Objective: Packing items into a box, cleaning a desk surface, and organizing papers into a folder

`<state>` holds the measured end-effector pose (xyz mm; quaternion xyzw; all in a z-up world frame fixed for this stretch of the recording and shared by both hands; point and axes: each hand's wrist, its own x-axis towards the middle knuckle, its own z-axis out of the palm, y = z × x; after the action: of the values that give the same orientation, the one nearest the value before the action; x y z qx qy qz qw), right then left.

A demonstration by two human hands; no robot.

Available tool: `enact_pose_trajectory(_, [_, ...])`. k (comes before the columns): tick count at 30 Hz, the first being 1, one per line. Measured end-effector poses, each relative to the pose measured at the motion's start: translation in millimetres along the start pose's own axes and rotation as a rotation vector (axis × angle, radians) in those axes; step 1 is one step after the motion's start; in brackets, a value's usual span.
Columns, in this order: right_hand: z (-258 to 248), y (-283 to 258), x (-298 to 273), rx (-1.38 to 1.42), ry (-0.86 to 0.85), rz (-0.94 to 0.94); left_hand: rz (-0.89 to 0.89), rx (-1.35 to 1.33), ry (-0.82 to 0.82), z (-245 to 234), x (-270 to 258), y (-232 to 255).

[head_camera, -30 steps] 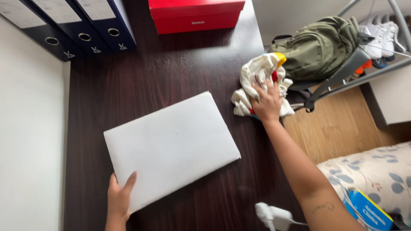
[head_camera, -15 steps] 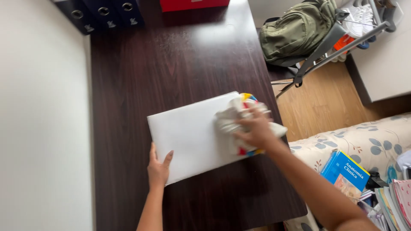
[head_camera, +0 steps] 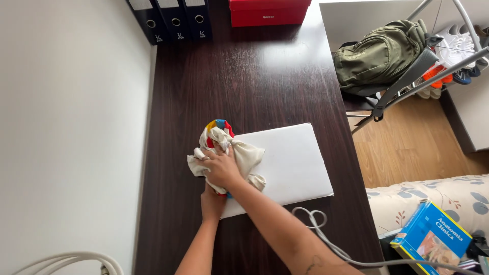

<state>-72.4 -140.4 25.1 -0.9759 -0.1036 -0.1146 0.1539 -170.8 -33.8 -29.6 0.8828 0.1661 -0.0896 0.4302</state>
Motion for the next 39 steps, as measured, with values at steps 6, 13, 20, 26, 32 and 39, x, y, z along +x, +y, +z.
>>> enact_pose_trajectory(6, [-52.3,157.0,-17.6,-0.211,0.173,0.060,-0.028,-0.076,-0.091,-37.5,-14.1,53.3])
enact_pose_trajectory(13, [10.7,197.6,-32.5,-0.254,0.151,0.485,-0.033,-0.018,-0.112,-25.8,-5.7,39.5])
enact_pose_trajectory(20, [-50.8,38.8,-48.1,0.145,-0.174,-0.046,-0.011,-0.089,-0.197,-33.2,-3.6,36.8])
enact_pose_trajectory(26, [-84.0,173.4,-128.4,-0.148,0.251,0.389,-0.019,-0.061,-0.175,-35.9,-8.7,39.9])
enact_pose_trajectory(32, [-21.9,128.9,-166.4,-0.365,0.314,0.564,-0.027,-0.036,-0.149,-34.0,-9.7,37.0])
enact_pose_trajectory(39, [-50.2,3.1,-155.1,0.074,-0.043,-0.068,-0.067,-0.178,-0.159,-29.3,15.4,17.4])
